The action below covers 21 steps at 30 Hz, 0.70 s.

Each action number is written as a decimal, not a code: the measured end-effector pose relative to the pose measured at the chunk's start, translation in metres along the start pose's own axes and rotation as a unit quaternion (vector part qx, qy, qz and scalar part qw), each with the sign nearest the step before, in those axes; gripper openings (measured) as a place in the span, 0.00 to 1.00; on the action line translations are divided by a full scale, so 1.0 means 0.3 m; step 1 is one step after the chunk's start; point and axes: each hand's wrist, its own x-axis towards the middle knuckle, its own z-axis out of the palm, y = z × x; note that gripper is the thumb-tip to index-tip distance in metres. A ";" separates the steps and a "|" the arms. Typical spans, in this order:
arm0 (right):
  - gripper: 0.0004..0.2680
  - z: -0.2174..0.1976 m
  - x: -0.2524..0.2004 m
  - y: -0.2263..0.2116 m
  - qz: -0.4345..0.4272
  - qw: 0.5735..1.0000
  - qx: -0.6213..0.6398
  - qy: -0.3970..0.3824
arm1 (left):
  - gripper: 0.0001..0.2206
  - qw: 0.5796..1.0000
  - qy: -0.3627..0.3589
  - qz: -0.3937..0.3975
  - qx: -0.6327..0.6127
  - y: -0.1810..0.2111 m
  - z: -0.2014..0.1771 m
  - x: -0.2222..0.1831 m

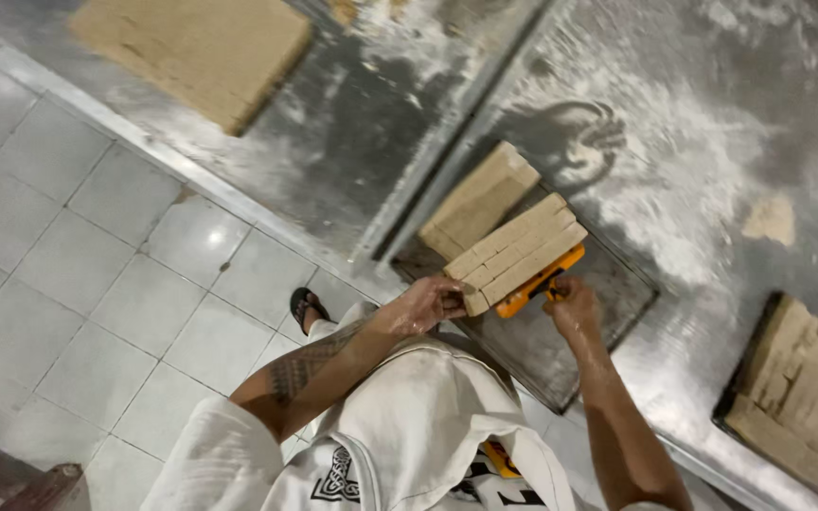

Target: The person organizes and moves rectangular strips of dough on a metal table using a metal scraper and by hand, eventually placing them onto trays.

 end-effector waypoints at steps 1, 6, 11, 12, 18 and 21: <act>0.19 -0.030 0.012 0.049 0.005 1.000 -0.029 0.000 | 0.15 1.000 -0.004 -0.007 -0.011 -0.050 -0.002 0.071; 0.18 -0.062 0.142 0.121 -0.028 0.995 -0.097 -0.017 | 0.11 0.997 0.009 0.033 -0.064 -0.216 -0.030 0.297; 0.15 -0.012 0.234 0.089 -0.060 0.995 -0.065 -0.044 | 0.06 0.986 0.088 0.100 -0.097 -0.229 -0.048 0.322; 0.16 0.000 0.248 0.089 -0.064 0.994 -0.073 -0.041 | 0.06 0.985 0.093 0.105 -0.096 -0.228 -0.046 0.322; 0.18 0.034 0.309 0.053 -0.059 0.992 -0.089 -0.067 | 0.10 0.977 0.166 0.118 -0.071 -0.202 -0.053 0.320; 0.18 -0.003 0.286 0.046 -0.065 0.992 -0.095 -0.054 | 0.11 0.968 0.215 0.115 -0.060 -0.232 -0.057 0.317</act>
